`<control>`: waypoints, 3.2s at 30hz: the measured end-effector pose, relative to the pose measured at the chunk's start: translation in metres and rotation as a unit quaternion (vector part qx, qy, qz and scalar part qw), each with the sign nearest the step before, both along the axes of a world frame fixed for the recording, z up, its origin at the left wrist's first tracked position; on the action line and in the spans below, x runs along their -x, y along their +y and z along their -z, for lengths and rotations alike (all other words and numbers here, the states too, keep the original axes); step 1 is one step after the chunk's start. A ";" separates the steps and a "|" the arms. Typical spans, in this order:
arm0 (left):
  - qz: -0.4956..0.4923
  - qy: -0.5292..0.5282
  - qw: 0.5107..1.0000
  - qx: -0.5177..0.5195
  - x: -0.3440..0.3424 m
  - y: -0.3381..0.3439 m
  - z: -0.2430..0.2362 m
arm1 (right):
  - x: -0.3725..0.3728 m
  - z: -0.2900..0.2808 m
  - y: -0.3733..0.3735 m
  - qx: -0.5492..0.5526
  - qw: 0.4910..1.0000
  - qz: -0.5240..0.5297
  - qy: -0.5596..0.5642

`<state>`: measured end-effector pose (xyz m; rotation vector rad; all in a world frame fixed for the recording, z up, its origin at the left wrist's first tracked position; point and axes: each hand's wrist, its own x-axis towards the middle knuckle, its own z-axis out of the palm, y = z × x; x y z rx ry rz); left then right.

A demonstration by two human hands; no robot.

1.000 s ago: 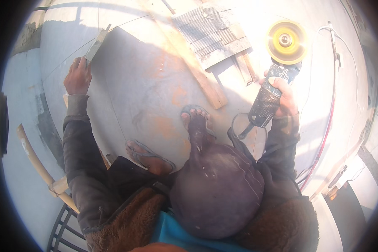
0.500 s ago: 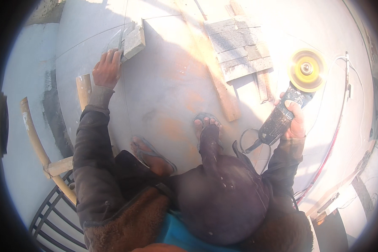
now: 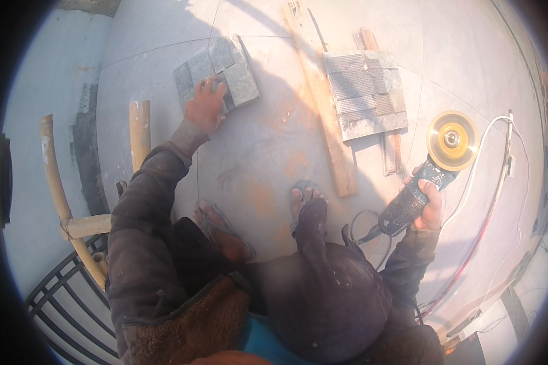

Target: The person uses an angle grinder to cut and shape a stack of rectangular stone tiles on a rooftop. After cutting, the person carries the tiles to a wall where another worker is installing them.

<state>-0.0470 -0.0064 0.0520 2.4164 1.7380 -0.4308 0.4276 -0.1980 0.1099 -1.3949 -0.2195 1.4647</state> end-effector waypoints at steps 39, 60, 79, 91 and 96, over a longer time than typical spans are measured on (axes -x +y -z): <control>-0.023 -0.182 0.923 0.338 -0.277 0.155 0.060 | -0.032 0.040 -0.035 0.082 0.977 0.140 0.140; 0.550 -0.108 0.813 -0.160 -0.181 0.091 -0.090 | -0.038 0.020 -0.052 0.004 0.973 0.190 0.128; -0.275 -0.635 0.713 -0.110 -0.080 -0.046 0.056 | -0.007 0.015 -0.013 0.006 0.979 0.138 0.153; -0.495 -0.706 0.492 0.125 -0.104 -0.042 0.028 | -0.008 0.023 -0.024 0.026 0.987 0.089 0.134; -0.437 -0.681 0.572 0.135 -0.100 -0.033 0.036 | -0.007 0.014 -0.022 0.036 0.990 0.095 0.099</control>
